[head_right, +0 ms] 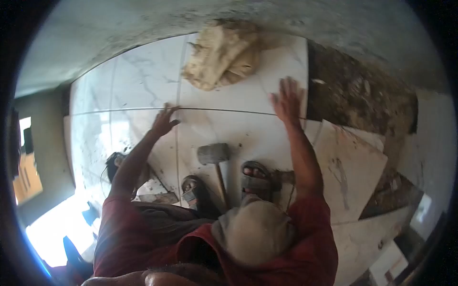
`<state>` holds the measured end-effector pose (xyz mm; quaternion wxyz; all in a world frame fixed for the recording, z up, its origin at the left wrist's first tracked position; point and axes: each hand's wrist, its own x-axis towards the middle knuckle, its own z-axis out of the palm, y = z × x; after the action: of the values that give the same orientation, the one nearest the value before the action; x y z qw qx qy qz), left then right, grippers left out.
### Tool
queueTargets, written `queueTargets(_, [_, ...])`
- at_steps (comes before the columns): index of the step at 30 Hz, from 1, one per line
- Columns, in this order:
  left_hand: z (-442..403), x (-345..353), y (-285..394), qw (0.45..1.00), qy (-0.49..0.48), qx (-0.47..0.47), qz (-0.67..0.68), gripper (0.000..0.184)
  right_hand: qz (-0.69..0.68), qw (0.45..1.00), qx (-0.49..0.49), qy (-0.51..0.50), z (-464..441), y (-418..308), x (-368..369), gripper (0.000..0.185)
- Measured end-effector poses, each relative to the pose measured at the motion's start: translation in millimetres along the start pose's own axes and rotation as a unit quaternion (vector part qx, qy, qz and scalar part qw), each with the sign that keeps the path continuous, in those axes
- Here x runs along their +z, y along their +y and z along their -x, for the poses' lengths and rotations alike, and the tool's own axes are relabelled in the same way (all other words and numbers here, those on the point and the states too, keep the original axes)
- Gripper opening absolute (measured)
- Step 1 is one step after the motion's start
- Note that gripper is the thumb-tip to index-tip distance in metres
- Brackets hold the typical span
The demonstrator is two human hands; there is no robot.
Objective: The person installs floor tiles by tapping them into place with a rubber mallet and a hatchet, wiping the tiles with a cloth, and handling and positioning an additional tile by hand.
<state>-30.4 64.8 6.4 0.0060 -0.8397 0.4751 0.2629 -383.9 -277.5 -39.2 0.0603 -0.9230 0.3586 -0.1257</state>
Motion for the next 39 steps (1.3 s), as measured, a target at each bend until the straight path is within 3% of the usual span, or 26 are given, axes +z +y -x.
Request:
queueTargets(2, [-4.6,8.0,10.9,0.995,-0.008,0.015,-0.099,0.050,0.021,1.000,-0.005,0.005,1.5,3.8,8.0,0.066])
queueTargets(5, [-3.5,29.7,50.2,0.985,0.091,0.141,-0.031,0.059,0.035,0.998,0.000,-0.051,-3.2,0.1,-0.1,0.066])
queueTargets(6, [-1.6,19.0,74.9,0.990,0.047,0.134,0.015,0.065,0.039,0.997,0.000,-0.060,-3.8,-1.0,0.7,0.065])
queueTargets(10, [-8.5,17.8,116.1,0.994,0.030,0.107,0.009,0.072,0.060,0.993,0.002,-0.102,-2.1,-2.4,-0.2,0.063])
queueTargets(26, [-10.8,40.7,103.1,0.991,0.039,0.131,0.009,0.081,0.073,0.990,0.002,-0.118,-3.5,-3.8,4.9,0.063])
queueTargets(29, [-7.9,32.8,107.7,0.993,0.021,0.116,0.002,0.078,0.032,0.989,0.059,-0.131,9.9,-15.7,3.5,0.064])
queueTargets(33, [0.3,13.1,125.0,0.998,-0.011,0.038,0.057,0.069,0.009,0.976,0.062,-0.209,11.4,-19.0,-24.9,0.065])
queueTargets(35, [24.6,-3.1,133.3,0.987,-0.111,-0.024,0.112,0.066,0.073,0.958,0.012,-0.277,4.2,-25.9,-49.1,0.053])
queueTargets(36, [47.7,10.3,136.0,0.993,-0.048,-0.043,0.099,0.057,0.071,0.954,0.012,-0.292,-0.3,-25.3,-54.4,0.053])
queueTargets(37, [71.8,8.3,140.0,0.991,-0.064,-0.048,0.103,0.057,0.020,0.905,-0.001,-0.425,-3.4,-23.2,-57.0,0.043])
queueTargets(38, [97.0,4.5,142.3,0.963,-0.108,-0.116,0.219,0.047,-0.033,0.836,-0.013,-0.548,4.0,-24.3,-63.8,0.037])
queueTargets(39, [121.5,0.2,143.0,0.915,-0.147,-0.183,0.329,0.038,-0.036,0.827,-0.011,-0.561,20.8,-33.5,-76.2,0.037])
